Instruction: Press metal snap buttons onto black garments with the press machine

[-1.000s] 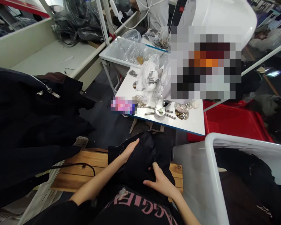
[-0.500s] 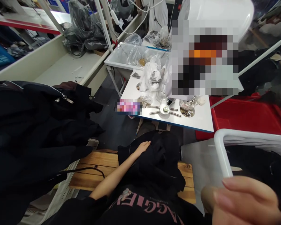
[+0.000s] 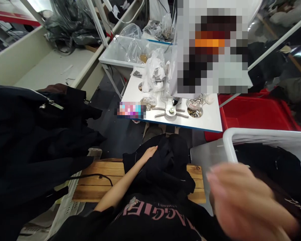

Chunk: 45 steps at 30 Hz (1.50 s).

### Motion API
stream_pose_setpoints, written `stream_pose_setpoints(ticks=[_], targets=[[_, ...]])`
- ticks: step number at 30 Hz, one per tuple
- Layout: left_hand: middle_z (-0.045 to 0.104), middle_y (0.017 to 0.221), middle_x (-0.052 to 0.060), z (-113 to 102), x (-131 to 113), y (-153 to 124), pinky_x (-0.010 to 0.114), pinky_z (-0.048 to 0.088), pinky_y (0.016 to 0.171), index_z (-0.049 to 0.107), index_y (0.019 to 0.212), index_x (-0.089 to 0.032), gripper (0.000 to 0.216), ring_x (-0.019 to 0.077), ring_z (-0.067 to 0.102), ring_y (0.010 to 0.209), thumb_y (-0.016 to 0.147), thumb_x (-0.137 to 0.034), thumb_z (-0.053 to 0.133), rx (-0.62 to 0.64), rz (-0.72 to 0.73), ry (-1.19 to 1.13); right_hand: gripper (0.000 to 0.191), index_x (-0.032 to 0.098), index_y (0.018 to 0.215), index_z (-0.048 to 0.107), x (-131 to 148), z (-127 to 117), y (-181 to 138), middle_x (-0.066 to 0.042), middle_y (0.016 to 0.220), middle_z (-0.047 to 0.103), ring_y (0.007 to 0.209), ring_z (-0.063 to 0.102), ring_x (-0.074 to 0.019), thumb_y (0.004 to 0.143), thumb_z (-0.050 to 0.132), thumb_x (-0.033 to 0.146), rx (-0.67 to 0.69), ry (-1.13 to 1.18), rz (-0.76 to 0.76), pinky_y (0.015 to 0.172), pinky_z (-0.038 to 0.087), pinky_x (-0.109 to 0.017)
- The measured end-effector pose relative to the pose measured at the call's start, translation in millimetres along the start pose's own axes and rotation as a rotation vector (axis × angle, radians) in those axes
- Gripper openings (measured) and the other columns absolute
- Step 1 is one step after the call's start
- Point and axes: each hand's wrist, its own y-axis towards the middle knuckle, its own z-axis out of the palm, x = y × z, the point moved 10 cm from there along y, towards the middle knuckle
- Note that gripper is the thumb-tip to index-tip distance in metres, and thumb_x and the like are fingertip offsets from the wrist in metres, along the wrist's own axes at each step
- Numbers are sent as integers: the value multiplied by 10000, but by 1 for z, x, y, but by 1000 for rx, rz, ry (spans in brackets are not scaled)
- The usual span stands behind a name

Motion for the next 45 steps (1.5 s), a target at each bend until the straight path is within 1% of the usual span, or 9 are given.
stream_pose_setpoints(ticks=[2, 5, 7, 9, 11, 18, 35, 42, 45], targets=[[580, 675, 15, 1, 0, 0, 281, 385, 655, 568, 702, -150, 501, 168, 511, 676, 801, -600, 371, 11, -4, 0, 390, 376, 1069, 614, -53, 25, 3, 3, 908, 674, 817, 645, -214, 815, 469, 117, -9, -69, 14, 665, 563, -389], [587, 668, 16, 2, 1, 1, 280, 384, 642, 582, 715, -150, 513, 175, 518, 675, 795, -607, 365, 21, -19, 6, 265, 229, 1011, 626, -175, 55, -20, -63, 948, 636, 900, 605, -214, 850, 434, 143, 17, -217, 304, 810, 508, -399], [584, 657, 14, 2, 1, 2, 280, 383, 638, 587, 712, -152, 520, 178, 521, 673, 791, -615, 363, 26, -21, 12, 249, 179, 1019, 602, -243, 66, -46, -90, 956, 608, 850, 589, -212, 847, 423, 182, 49, -282, 451, 764, 506, -390], [591, 667, 19, 3, 1, 3, 284, 386, 644, 596, 718, -151, 522, 186, 529, 689, 792, -614, 364, 31, -16, 15, 290, 142, 1075, 571, -287, 76, -68, -107, 946, 595, 826, 573, -218, 820, 449, 205, 114, -324, 530, 760, 500, -394], [604, 692, 27, 3, 0, 4, 288, 391, 653, 607, 732, -149, 519, 194, 537, 712, 797, -604, 366, 35, -8, 16, 341, 123, 1126, 543, -309, 86, -78, -117, 953, 586, 851, 559, -226, 808, 457, 214, 178, -344, 534, 789, 489, -399], [586, 662, 22, 2, 2, 7, 291, 387, 635, 606, 719, -147, 523, 193, 531, 693, 802, -603, 364, 18, -20, 10, 322, 120, 1078, 589, -321, 105, -66, -124, 930, 575, 901, 523, -249, 810, 420, 178, 220, -416, 424, 848, 455, -390], [460, 581, -21, -3, 4, 8, 271, 326, 599, 455, 582, -181, 508, 150, 439, 619, 766, -646, 367, 0, -35, -19, 184, 169, 852, 606, -326, 110, -55, -87, 803, 576, 798, 532, -236, 789, 433, 167, 184, -567, 343, 766, 462, -354], [475, 580, -17, -5, 3, 7, 272, 323, 599, 473, 597, -179, 511, 156, 440, 615, 756, -654, 368, -9, -45, -20, 221, 169, 869, 617, -328, 92, -57, -98, 850, 626, 792, 574, -227, 864, 423, 276, 153, -462, 430, 776, 475, -386], [513, 602, -2, -4, 4, 8, 279, 343, 612, 526, 631, -169, 537, 172, 466, 642, 745, -671, 374, -10, -43, -30, 219, 179, 942, 619, -329, 77, -55, -74, 849, 658, 747, 613, -200, 854, 493, 335, 24, -207, 632, 748, 505, -375]])
